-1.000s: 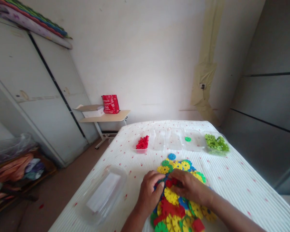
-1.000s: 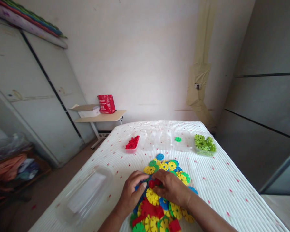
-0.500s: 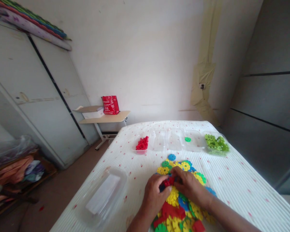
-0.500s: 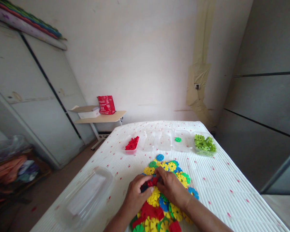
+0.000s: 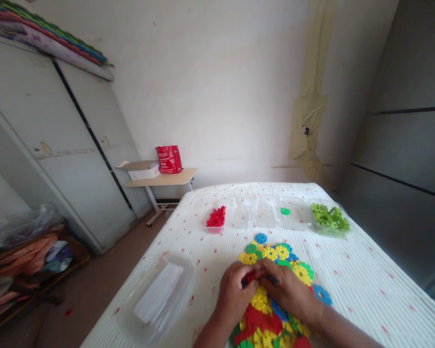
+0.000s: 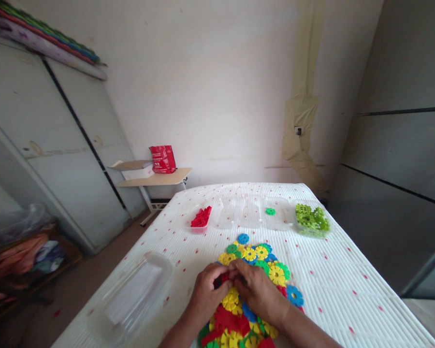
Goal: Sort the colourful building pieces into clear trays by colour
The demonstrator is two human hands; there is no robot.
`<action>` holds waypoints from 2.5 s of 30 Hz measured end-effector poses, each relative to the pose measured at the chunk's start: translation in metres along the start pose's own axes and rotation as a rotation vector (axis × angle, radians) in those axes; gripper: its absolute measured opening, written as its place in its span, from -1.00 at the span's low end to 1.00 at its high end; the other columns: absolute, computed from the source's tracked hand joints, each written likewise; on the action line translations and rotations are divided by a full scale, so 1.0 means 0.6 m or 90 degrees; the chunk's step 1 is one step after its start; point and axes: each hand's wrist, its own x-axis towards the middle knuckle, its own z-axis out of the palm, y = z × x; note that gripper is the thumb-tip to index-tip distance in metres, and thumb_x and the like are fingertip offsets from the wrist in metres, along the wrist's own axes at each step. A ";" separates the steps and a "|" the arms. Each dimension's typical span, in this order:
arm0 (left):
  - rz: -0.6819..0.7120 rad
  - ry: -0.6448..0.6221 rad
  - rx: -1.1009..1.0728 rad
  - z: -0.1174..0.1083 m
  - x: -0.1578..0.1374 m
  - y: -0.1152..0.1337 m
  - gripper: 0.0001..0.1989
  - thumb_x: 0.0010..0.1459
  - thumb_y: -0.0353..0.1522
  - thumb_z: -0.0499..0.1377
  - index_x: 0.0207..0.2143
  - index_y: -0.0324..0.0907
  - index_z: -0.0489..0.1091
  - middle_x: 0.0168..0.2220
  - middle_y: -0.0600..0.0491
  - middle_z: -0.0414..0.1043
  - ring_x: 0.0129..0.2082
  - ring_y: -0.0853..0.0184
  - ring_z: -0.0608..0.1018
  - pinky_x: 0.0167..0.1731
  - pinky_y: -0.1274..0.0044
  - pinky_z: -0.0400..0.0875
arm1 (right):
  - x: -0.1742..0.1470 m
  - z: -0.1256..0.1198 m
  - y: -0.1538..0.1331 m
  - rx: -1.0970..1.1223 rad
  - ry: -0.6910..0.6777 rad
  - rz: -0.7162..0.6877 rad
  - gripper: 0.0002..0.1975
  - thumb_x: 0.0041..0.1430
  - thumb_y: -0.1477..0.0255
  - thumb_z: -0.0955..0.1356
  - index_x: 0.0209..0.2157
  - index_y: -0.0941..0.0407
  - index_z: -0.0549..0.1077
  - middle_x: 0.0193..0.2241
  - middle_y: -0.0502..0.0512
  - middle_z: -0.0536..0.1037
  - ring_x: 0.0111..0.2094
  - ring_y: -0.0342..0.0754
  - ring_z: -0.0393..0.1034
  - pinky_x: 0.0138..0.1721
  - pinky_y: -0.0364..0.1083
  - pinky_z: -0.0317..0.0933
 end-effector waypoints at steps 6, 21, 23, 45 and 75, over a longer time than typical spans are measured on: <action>-0.063 0.001 0.002 0.000 0.010 -0.001 -0.83 -0.09 -0.49 0.15 -0.41 -0.19 0.49 -0.40 0.04 0.51 -0.35 0.31 0.51 -0.30 0.52 0.36 | -0.001 -0.012 -0.005 -0.024 0.042 -0.001 -0.89 0.18 0.51 0.18 -0.31 0.08 0.31 -0.36 0.03 0.49 -0.33 -0.11 0.39 -0.27 -0.15 0.25; -0.124 -0.032 0.108 -0.008 0.037 -0.001 -0.81 -0.15 -0.47 0.11 -0.47 -0.16 0.50 -0.48 0.09 0.50 -0.43 0.33 0.49 -0.40 0.56 0.29 | -0.027 -0.079 0.015 -0.080 0.121 0.034 -0.82 0.23 0.31 0.20 -0.31 0.06 0.38 -0.39 0.05 0.54 -0.37 -0.07 0.43 -0.34 -0.14 0.30; -0.104 -0.046 0.130 -0.010 0.038 -0.002 -0.79 -0.13 -0.46 0.12 -0.42 -0.13 0.52 -0.43 0.08 0.51 -0.39 0.32 0.49 -0.36 0.54 0.29 | -0.033 -0.098 0.026 -0.090 0.144 0.045 -0.82 0.21 0.29 0.22 -0.31 0.06 0.39 -0.42 0.04 0.54 -0.40 -0.07 0.44 -0.37 -0.14 0.31; -0.241 0.108 0.254 -0.190 0.262 -0.045 -0.66 0.17 -0.25 0.12 -0.03 -0.22 0.30 -0.05 -0.01 0.35 -0.13 0.21 0.46 -0.18 0.32 0.42 | -0.075 -0.150 0.118 -0.116 0.184 0.121 -0.77 0.12 0.22 0.26 -0.39 0.03 0.47 -0.44 0.04 0.58 -0.44 -0.02 0.48 -0.43 -0.15 0.35; -0.018 0.081 0.179 -0.056 -0.024 -0.092 -0.67 0.06 -0.44 -0.07 -0.25 -0.13 0.45 -0.24 0.00 0.51 -0.19 0.29 0.53 -0.15 0.45 0.42 | -0.092 -0.138 0.050 -0.075 -0.126 0.055 -0.88 0.12 0.46 0.29 -0.31 0.09 0.46 -0.28 0.07 0.47 -0.36 -0.14 0.35 -0.37 -0.17 0.23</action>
